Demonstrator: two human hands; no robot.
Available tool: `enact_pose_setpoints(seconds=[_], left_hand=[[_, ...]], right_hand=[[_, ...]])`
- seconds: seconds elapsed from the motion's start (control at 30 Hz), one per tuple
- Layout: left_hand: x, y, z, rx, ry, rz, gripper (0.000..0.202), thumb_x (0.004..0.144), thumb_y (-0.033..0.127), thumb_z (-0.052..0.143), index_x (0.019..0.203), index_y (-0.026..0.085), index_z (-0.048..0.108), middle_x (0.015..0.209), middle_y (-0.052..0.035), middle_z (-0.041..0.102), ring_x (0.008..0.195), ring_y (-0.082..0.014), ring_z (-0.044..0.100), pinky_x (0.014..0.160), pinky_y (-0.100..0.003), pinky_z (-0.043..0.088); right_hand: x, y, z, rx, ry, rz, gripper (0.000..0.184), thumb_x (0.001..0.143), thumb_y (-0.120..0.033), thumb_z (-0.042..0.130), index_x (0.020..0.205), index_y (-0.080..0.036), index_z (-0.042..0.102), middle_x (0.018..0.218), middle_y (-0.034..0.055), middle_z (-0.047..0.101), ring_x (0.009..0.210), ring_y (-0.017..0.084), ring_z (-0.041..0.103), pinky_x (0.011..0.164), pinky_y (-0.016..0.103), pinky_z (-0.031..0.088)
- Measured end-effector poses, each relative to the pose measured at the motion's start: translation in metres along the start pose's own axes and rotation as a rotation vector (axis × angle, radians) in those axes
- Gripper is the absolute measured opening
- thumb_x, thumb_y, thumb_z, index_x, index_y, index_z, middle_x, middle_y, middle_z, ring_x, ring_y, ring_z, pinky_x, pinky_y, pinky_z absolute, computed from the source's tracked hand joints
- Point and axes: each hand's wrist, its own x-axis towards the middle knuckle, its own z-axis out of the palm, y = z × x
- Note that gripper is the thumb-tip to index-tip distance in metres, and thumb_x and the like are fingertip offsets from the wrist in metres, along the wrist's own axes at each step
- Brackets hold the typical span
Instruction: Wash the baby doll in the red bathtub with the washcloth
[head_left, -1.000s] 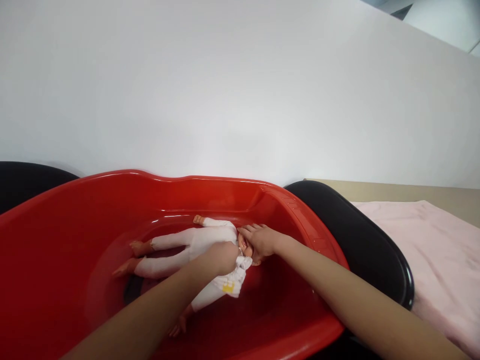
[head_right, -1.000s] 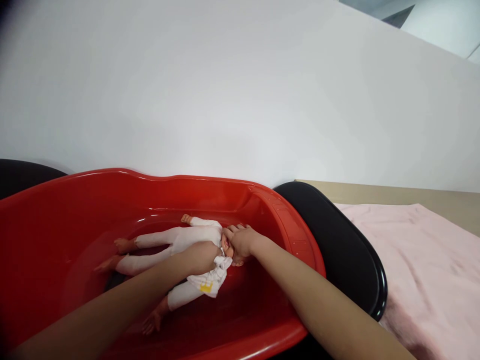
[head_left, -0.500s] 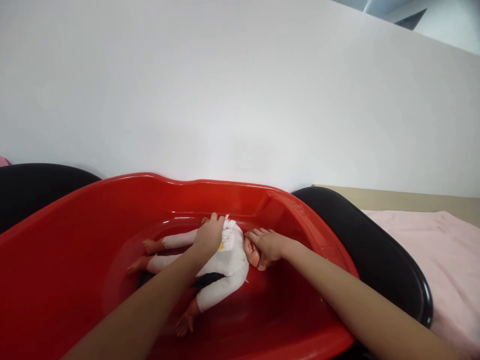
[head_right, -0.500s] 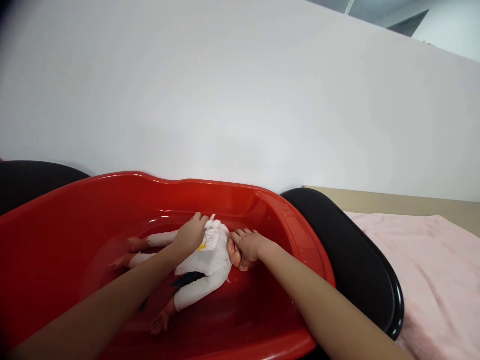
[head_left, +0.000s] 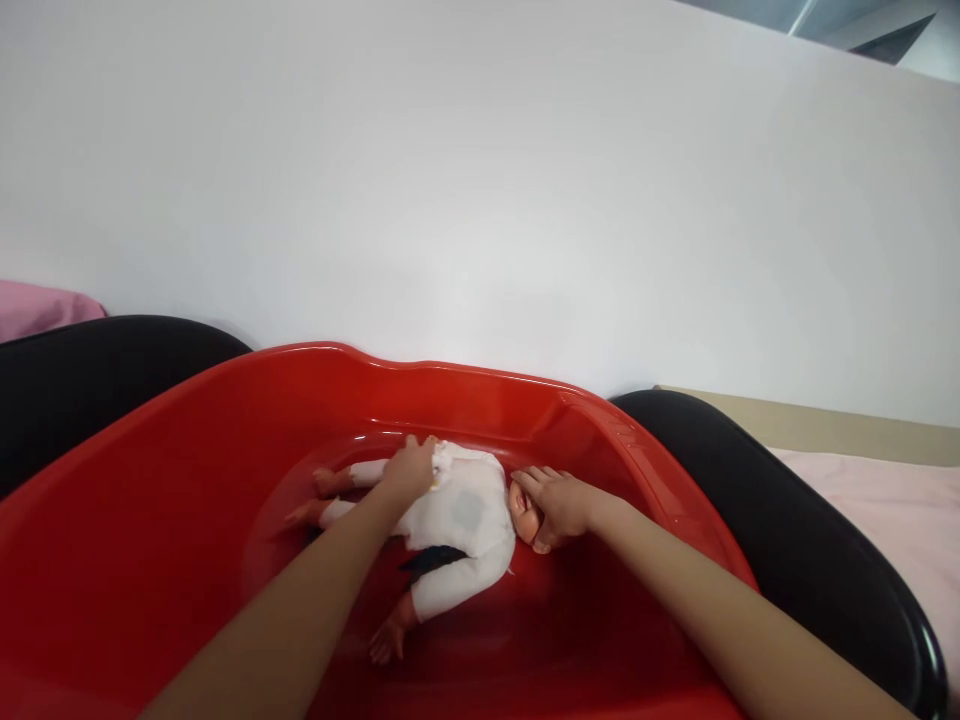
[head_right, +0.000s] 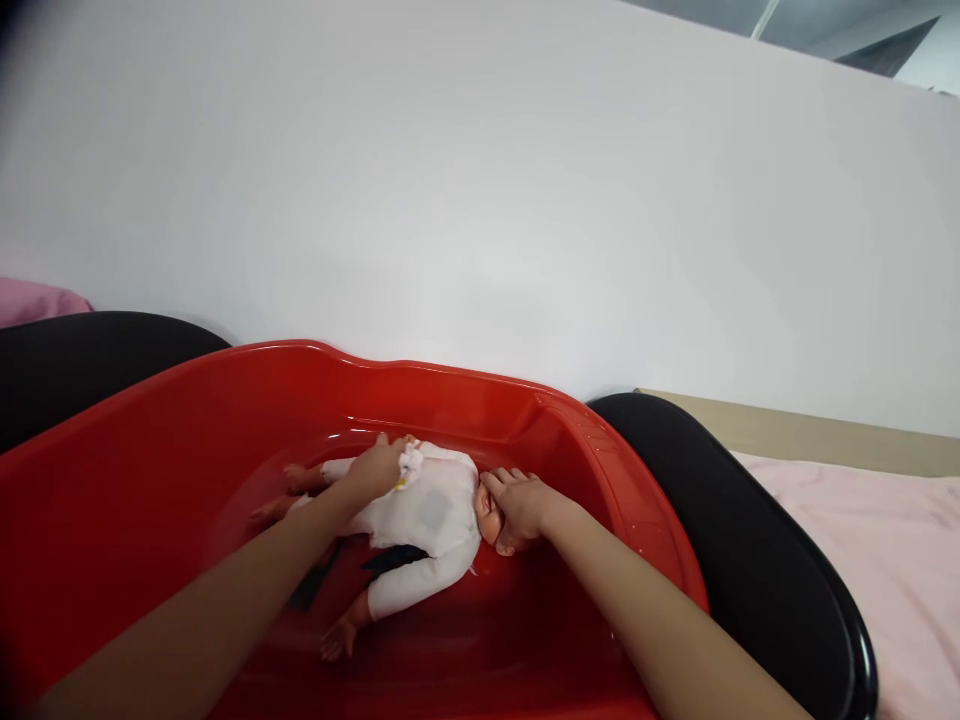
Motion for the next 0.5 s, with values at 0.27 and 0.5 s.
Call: enact_pose_setpoints(seconds=[0.27, 0.5], left_hand=[[0.009, -0.041, -0.023, -0.038, 0.158, -0.188, 0.034, 0.102, 0.032, 0.052, 0.128, 0.011, 0.059, 0.140, -0.0290, 0.057, 0.116, -0.0422, 0.069, 0.096, -0.053, 0.055], [0.012, 0.032, 0.001, -0.226, 0.110, 0.262, 0.012, 0.097, 0.026, 0.060, 0.108, 0.021, 0.063, 0.119, -0.0081, 0.073, 0.113, -0.0220, 0.068, 0.099, -0.030, 0.052]], right_hand=[[-0.002, -0.003, -0.003, 0.009, -0.018, 0.007, 0.134, 0.056, -0.049, 0.092, 0.171, -0.019, 0.032, 0.173, 0.0185, 0.039, 0.158, 0.043, 0.039, 0.131, 0.055, 0.035], [0.000, 0.000, 0.000, 0.003, -0.011, 0.003, 0.129, 0.059, -0.048, 0.089, 0.171, -0.018, 0.032, 0.170, 0.0185, 0.044, 0.154, 0.043, 0.043, 0.130, 0.056, 0.035]])
